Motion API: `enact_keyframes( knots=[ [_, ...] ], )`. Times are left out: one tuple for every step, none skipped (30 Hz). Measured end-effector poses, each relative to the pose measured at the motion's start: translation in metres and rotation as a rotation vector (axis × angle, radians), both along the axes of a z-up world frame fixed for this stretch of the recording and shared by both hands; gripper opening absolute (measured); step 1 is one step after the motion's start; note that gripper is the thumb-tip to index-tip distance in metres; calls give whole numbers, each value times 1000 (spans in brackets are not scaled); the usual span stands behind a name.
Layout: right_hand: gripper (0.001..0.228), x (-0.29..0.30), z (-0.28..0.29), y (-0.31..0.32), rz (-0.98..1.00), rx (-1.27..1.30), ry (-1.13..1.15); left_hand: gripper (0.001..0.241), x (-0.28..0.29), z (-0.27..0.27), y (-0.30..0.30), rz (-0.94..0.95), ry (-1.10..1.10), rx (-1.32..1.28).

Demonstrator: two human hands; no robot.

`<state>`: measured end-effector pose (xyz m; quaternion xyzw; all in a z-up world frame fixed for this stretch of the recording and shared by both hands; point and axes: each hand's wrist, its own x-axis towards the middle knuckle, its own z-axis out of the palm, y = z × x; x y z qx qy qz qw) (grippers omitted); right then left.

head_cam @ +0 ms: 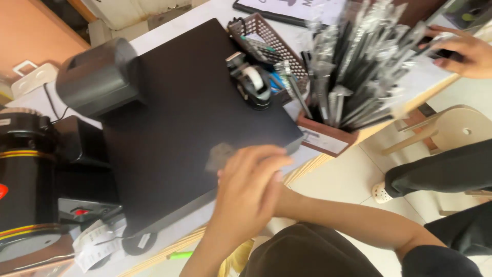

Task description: Wiping down and organizing a cafe service counter and coffee equipment.

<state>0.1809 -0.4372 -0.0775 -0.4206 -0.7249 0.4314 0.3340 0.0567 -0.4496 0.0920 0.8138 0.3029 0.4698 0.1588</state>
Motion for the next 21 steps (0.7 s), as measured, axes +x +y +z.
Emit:
enact_keyframes(
  knots=[
    [40, 15, 4, -3, -7, -3, 4, 22, 18, -3, -2, -7, 4, -3],
    [40, 31, 9, -5, 201, -358, 449, 25, 35, -5, -2, -65, 39, -31],
    [43, 47, 13, -6, 407, -719, 892, 27, 53, -8, -1, -124, 74, -60],
    [43, 62, 14, -9, 406, -718, 892, 27, 65, -17, -6, -126, 73, -59],
    [45, 76, 14, -12, 399, -580, 701, 25, 77, -27, -10, -187, 79, -77],
    [48, 90, 13, -15, 393, -450, 509, 23, 89, -38, -15, -242, 82, -100],
    [48, 102, 13, -19, 395, -457, 507, 23, 98, -48, -18, -238, 78, -105],
    [51, 116, 14, -20, 390, -326, 311, 25, 108, -57, -20, -247, 69, -84],
    [54, 129, 15, -22, 384, -192, 117, 27, 119, -66, -22, -256, 60, -62],
    [54, 136, 15, -25, 390, -200, 118, 27, 123, -62, -25, -249, 60, -69],
    [58, 143, 14, -28, 384, -67, -66, 24, 128, -57, -29, -244, 107, 23],
    [62, 147, 14, -32, 374, 68, -244, 21, 130, -53, -34, -241, 160, 113],
    [62, 136, 42, -23, 380, 62, -235, 21, 127, -47, -32, -237, 167, 103],
    [61, 124, 69, -15, 197, 418, -413, 24, 123, -41, -31, -267, 69, 125],
    [59, 111, 97, -7, -2, 770, -583, 27, 118, -36, -31, -298, -29, 147],
    [59, 109, 92, -3, 0, 771, -574, 27, 114, -36, -29, -293, -22, 146],
    [63, 105, 87, 2, -114, 736, -602, 28, 108, -35, -27, -210, 3, 132],
    [67, 102, 83, 8, -228, 705, -632, 29, 103, -35, -24, -128, 27, 124],
    [67, 108, 79, 2, -227, 711, -625, 29, 100, -36, -23, -124, 32, 129],
    [67, 113, 74, -5, -197, 732, -583, 28, 96, -37, -24, -83, 43, 116],
    [68, 119, 69, -13, -167, 752, -540, 27, 92, -38, -25, -42, 54, 102]
  ],
)
